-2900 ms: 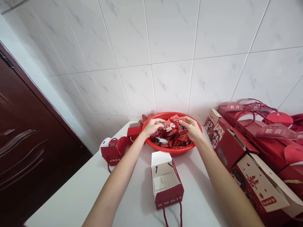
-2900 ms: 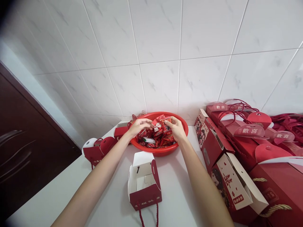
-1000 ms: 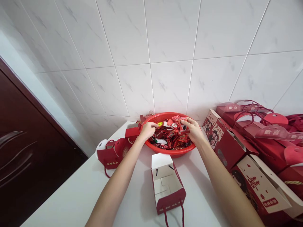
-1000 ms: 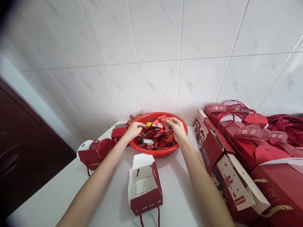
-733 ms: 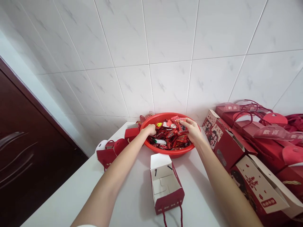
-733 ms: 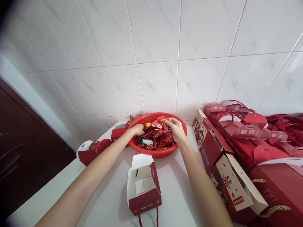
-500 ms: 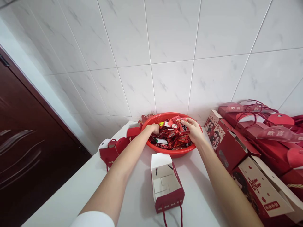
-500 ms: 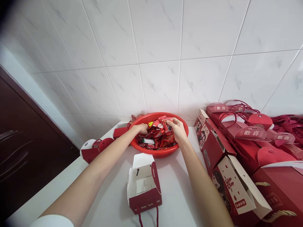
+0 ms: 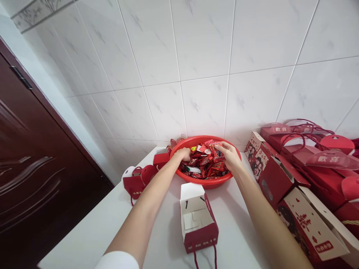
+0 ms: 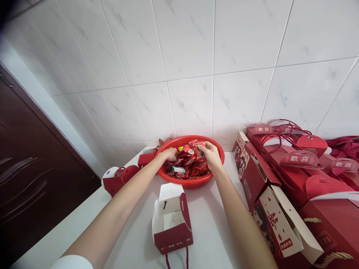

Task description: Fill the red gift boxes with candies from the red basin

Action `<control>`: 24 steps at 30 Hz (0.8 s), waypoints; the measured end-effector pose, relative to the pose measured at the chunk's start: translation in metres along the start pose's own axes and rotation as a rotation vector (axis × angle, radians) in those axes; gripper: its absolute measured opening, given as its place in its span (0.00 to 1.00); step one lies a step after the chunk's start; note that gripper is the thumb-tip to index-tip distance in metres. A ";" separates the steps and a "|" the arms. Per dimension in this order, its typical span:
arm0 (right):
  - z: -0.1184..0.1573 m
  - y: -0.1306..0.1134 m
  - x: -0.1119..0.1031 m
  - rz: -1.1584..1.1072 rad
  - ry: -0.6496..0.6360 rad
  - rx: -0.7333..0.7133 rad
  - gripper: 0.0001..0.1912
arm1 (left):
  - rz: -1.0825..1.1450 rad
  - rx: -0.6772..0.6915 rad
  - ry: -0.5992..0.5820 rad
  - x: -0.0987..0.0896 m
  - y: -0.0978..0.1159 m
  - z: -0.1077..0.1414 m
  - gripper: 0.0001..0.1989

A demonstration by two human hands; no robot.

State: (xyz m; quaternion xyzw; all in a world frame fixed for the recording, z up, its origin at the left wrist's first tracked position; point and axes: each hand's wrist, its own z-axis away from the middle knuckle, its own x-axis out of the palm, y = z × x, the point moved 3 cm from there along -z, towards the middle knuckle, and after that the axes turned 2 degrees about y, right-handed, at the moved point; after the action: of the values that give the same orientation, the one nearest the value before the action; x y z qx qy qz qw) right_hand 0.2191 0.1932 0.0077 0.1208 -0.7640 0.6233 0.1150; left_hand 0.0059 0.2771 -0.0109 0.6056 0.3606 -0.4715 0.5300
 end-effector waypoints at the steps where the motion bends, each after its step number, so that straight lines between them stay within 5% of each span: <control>1: 0.000 0.000 0.000 -0.003 0.001 0.000 0.17 | -0.013 -0.026 -0.010 -0.002 0.000 0.004 0.10; 13: -0.001 0.002 -0.002 -0.017 0.019 -0.006 0.17 | 0.203 0.027 0.221 -0.025 0.005 0.052 0.20; 19: -0.004 0.006 -0.004 -0.005 0.036 0.002 0.17 | 0.437 0.087 0.247 -0.023 0.006 0.058 0.23; 24: -0.004 0.006 -0.004 -0.001 0.032 -0.002 0.18 | 0.390 0.083 0.336 -0.024 0.002 0.057 0.24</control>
State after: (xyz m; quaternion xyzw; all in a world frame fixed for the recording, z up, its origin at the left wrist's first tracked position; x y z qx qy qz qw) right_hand 0.2206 0.1981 0.0018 0.1109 -0.7626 0.6244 0.1277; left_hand -0.0099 0.2220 0.0130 0.7547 0.3005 -0.2678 0.5181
